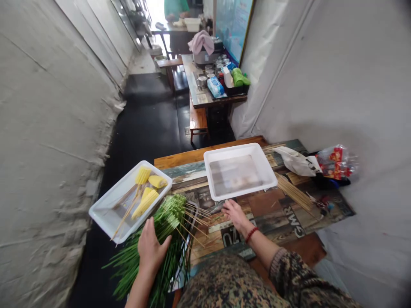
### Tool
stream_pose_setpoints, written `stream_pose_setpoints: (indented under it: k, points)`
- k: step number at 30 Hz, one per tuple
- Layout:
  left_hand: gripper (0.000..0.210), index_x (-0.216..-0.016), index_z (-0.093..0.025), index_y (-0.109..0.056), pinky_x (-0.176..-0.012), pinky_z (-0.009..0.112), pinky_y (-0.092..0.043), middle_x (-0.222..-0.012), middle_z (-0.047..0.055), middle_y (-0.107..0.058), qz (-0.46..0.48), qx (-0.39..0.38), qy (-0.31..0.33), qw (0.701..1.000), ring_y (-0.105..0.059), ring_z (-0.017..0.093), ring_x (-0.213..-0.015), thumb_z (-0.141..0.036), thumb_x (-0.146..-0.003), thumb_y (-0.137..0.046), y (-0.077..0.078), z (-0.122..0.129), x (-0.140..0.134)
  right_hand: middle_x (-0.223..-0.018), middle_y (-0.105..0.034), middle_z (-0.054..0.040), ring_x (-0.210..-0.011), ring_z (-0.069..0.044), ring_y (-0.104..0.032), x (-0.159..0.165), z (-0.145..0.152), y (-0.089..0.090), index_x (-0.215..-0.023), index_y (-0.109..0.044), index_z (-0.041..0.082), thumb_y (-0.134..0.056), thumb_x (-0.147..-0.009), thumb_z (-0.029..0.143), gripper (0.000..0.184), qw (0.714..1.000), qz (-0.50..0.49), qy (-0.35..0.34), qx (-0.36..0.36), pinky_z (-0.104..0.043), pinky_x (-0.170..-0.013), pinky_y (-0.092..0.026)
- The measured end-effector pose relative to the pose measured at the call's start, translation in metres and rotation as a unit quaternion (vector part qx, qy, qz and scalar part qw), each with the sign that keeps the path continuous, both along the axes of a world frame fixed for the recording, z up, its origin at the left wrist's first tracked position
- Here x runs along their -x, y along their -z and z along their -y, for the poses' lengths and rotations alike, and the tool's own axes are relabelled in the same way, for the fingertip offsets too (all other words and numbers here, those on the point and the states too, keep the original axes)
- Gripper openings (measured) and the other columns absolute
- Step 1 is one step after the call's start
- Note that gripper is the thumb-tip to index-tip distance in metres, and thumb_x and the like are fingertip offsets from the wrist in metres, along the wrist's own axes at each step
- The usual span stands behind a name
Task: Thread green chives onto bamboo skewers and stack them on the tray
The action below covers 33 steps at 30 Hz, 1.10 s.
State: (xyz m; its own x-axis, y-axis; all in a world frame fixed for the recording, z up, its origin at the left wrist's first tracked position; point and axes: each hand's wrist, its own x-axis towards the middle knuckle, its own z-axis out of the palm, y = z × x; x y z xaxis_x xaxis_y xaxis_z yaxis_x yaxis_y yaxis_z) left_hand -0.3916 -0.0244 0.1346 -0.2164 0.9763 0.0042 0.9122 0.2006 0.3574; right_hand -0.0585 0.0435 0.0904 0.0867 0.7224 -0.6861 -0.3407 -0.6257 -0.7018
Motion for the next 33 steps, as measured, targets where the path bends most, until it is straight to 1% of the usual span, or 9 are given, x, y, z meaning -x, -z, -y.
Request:
stream_pose_setpoints:
  k: [4,8,14,16,18,20,23,28,33]
  points:
    - [0.088,-0.150,-0.015,-0.026,-0.113,0.055,-0.036,-0.147,0.020,-0.044,0.090,-0.040,-0.040,0.994,-0.042,0.039,-0.136,-0.051,-0.078,-0.061,-0.017,0.008,-0.002,-0.099,-0.064,-0.0040,-0.072,-0.013,-0.067,-0.016,-0.026,0.005,-0.105,-0.056,0.022,-0.062,-0.090,0.043,0.027,0.994,-0.031,0.095,0.038,-0.025,-0.061,-0.056]
    - [0.083,-0.148,-0.015,-0.030,-0.113,0.054,-0.035,-0.144,0.020,-0.047,0.134,-0.050,-0.036,0.989,-0.045,0.037,-0.135,-0.050,-0.080,-0.061,-0.033,0.014,-0.012,-0.118,-0.062,-0.0093,-0.096,-0.021,-0.065,-0.015,-0.048,0.007,-0.122,-0.057,0.016,-0.059,-0.094,0.034,0.033,0.990,-0.051,0.116,0.058,-0.040,-0.081,-0.056]
    - [0.079,-0.146,-0.013,-0.034,-0.114,0.052,-0.035,-0.144,0.021,-0.047,0.121,-0.031,-0.054,0.991,-0.044,0.036,-0.136,-0.044,-0.079,-0.063,-0.030,0.029,-0.007,-0.125,-0.059,-0.0100,-0.105,-0.023,-0.062,-0.010,-0.034,0.009,-0.126,-0.057,0.016,-0.059,-0.095,0.033,0.035,0.993,-0.031,0.103,0.051,-0.044,-0.087,-0.055]
    - [0.077,-0.145,-0.012,-0.035,-0.115,0.050,-0.035,-0.145,0.021,-0.047,0.102,-0.022,-0.059,0.993,-0.044,0.035,-0.136,-0.041,-0.079,-0.062,-0.027,0.035,-0.003,-0.119,-0.062,-0.0092,-0.099,-0.021,-0.064,-0.009,-0.021,0.009,-0.121,-0.059,0.016,-0.060,-0.094,0.035,0.032,0.996,-0.020,0.073,0.041,-0.040,-0.084,-0.056]
    - [0.076,-0.145,-0.010,-0.035,-0.116,0.049,-0.034,-0.145,0.022,-0.046,0.076,-0.016,-0.062,0.995,-0.043,0.034,-0.136,-0.038,-0.080,-0.063,-0.024,0.038,-0.001,-0.104,-0.067,-0.0074,-0.087,-0.018,-0.067,-0.008,-0.005,0.006,-0.106,-0.063,0.017,-0.062,-0.091,0.041,0.029,0.999,-0.009,0.031,0.024,-0.032,-0.076,-0.057]
    - [0.078,-0.145,-0.008,-0.034,-0.116,0.049,-0.033,-0.145,0.022,-0.045,0.054,-0.008,-0.058,0.997,-0.042,0.034,-0.137,-0.036,-0.079,-0.064,-0.020,0.040,0.000,-0.089,-0.070,-0.0068,-0.075,-0.017,-0.068,-0.005,0.013,0.000,-0.092,-0.064,0.018,-0.068,-0.083,0.047,0.031,1.000,0.007,-0.028,0.001,-0.028,-0.065,-0.056]
    - [0.081,-0.146,-0.010,-0.031,-0.115,0.050,-0.034,-0.147,0.022,-0.044,0.027,0.003,-0.050,0.998,-0.041,0.034,-0.138,-0.035,-0.078,-0.067,-0.014,0.041,-0.003,-0.083,-0.073,-0.0101,-0.071,-0.020,-0.069,0.007,0.036,-0.015,-0.088,-0.068,0.015,-0.072,-0.076,0.050,0.037,0.988,0.046,-0.139,-0.046,-0.028,-0.059,-0.054]
    - [0.093,-0.149,-0.013,-0.028,-0.115,0.051,-0.031,-0.154,0.021,-0.034,-0.022,0.039,-0.034,0.998,-0.033,0.036,-0.142,-0.033,-0.072,-0.076,-0.010,0.036,-0.008,-0.106,-0.073,-0.0095,-0.097,-0.023,-0.066,0.054,0.038,-0.037,-0.104,-0.073,0.019,-0.068,-0.079,0.042,0.034,0.928,0.114,-0.301,-0.187,-0.036,-0.089,-0.049]
    - [0.104,-0.151,-0.015,-0.026,-0.118,0.055,-0.022,-0.159,0.019,-0.024,-0.033,0.077,0.012,0.996,-0.023,0.039,-0.146,-0.030,-0.065,-0.082,-0.009,0.018,-0.004,-0.100,-0.070,-0.0080,-0.094,-0.024,-0.062,0.108,0.029,-0.038,-0.099,-0.072,0.020,-0.077,-0.069,0.033,0.034,0.855,0.201,-0.394,-0.270,-0.037,-0.092,-0.044]
